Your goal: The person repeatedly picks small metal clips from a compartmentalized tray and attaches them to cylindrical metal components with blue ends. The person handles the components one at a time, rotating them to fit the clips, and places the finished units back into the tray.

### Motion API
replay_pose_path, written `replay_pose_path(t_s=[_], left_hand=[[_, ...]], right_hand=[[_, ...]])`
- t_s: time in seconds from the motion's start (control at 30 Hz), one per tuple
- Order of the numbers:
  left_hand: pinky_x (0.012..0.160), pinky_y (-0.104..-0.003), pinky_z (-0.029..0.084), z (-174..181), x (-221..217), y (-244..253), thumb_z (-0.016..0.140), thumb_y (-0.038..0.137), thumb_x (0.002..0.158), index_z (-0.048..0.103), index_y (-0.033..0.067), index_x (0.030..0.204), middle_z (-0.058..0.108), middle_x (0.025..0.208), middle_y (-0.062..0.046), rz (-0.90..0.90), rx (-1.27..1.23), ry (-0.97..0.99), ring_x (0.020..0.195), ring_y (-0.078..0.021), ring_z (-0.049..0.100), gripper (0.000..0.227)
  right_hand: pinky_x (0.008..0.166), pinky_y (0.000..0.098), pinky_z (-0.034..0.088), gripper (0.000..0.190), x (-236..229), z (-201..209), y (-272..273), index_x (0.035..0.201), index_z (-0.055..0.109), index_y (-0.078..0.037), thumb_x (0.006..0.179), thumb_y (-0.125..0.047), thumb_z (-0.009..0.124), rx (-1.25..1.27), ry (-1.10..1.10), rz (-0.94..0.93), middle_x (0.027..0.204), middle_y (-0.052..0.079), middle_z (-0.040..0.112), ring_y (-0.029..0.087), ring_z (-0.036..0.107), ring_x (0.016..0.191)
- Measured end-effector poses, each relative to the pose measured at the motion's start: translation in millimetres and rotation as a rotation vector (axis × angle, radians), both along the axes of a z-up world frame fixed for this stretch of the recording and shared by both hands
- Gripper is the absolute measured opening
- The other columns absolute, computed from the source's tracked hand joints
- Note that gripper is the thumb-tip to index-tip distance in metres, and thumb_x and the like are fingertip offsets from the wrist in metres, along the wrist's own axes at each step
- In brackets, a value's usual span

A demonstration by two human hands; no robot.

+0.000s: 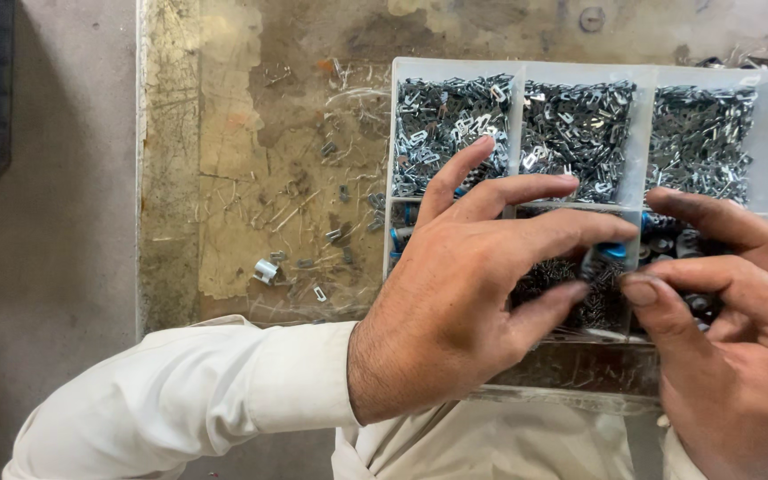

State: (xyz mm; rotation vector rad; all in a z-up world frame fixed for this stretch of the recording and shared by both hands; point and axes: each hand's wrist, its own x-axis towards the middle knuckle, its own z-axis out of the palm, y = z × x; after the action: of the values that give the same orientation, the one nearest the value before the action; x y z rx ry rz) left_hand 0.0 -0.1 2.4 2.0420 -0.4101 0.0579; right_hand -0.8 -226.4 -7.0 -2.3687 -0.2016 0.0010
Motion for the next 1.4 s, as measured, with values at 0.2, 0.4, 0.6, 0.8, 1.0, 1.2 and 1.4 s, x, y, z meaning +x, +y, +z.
replay_pose_path(t_s=[0.2,0.4,0.6,0.8,1.0,1.2,1.4], left_hand=[[0.128,-0.054,0.018,4.0,3.3,-5.2,0.075,0.015,0.090,0.065,0.0137,0.128,0.077,0.108,-0.004,0.056,-0.001,-0.002,0.137,-0.0255,0.056,0.039],[0.126,-0.055,0.027,10.5,-13.6,-8.8,0.078,0.016,0.087,0.071,0.0153,0.125,0.077,0.112,-0.004,0.150,0.070,-0.122,0.136,-0.0262,0.060,0.038],[0.114,-0.050,0.043,-28.8,-116.2,-45.2,0.089,0.020,0.080,0.080,0.0139,0.114,0.073,0.127,-0.012,0.117,-0.258,0.066,0.128,-0.0282,0.067,0.036],[0.114,-0.046,0.047,-86.3,-165.9,-98.1,0.084,0.015,0.087,0.075,0.0001,0.123,0.080,0.113,-0.020,-0.008,-0.527,0.493,0.120,-0.0308,0.074,0.040],[0.112,-0.040,0.051,-91.7,-182.5,-101.5,0.085,0.018,0.084,0.076,0.0032,0.123,0.072,0.127,-0.016,0.112,-0.645,0.673,0.111,-0.0259,0.079,0.043],[0.107,-0.039,0.055,-77.5,-178.5,-97.0,0.085,0.016,0.082,0.075,0.0012,0.123,0.076,0.123,-0.017,0.228,-0.690,0.658,0.112,-0.0233,0.077,0.045],[0.110,-0.039,0.052,-62.7,-171.0,-99.8,0.085,0.015,0.083,0.074,-0.0012,0.125,0.076,0.121,-0.015,0.213,-0.699,0.608,0.112,-0.0233,0.077,0.046]], right_hand=[[0.113,0.0291,0.048,0.014,2.6,2.9,15.7,0.108,0.074,-0.002,0.104,-0.014,0.079,0.031,-0.217,0.102,0.131,0.013,0.071,0.022,0.066,0.124],[0.108,0.0356,0.054,0.022,-4.4,23.6,4.7,0.111,0.075,-0.007,0.094,-0.020,0.075,0.226,-0.257,-0.016,0.128,0.011,0.072,0.022,0.070,0.122],[0.104,0.0420,0.052,0.035,12.7,31.1,-73.5,0.125,0.074,-0.004,0.091,-0.011,0.077,-0.322,-0.333,-0.187,0.129,0.015,0.071,0.031,0.067,0.118],[0.103,0.0486,0.049,0.030,40.8,13.9,-88.4,0.106,0.077,0.000,0.078,-0.008,0.082,-0.582,-0.580,0.030,0.129,0.022,0.069,0.044,0.062,0.122],[0.114,0.0469,0.050,0.019,16.4,-12.5,-119.3,0.115,0.062,-0.005,0.098,-0.007,0.070,0.418,-0.208,-0.093,0.131,0.011,0.067,0.033,0.063,0.126],[0.096,0.0346,0.058,0.011,12.9,-35.9,-131.0,0.118,0.061,-0.005,0.111,-0.002,0.053,1.323,0.130,-0.023,0.098,0.009,0.068,0.021,0.068,0.097],[0.067,0.0345,0.057,0.016,8.4,9.2,-74.5,0.107,0.073,-0.010,0.091,-0.007,0.074,0.075,-0.001,0.087,0.095,0.005,0.075,0.017,0.071,0.079]])
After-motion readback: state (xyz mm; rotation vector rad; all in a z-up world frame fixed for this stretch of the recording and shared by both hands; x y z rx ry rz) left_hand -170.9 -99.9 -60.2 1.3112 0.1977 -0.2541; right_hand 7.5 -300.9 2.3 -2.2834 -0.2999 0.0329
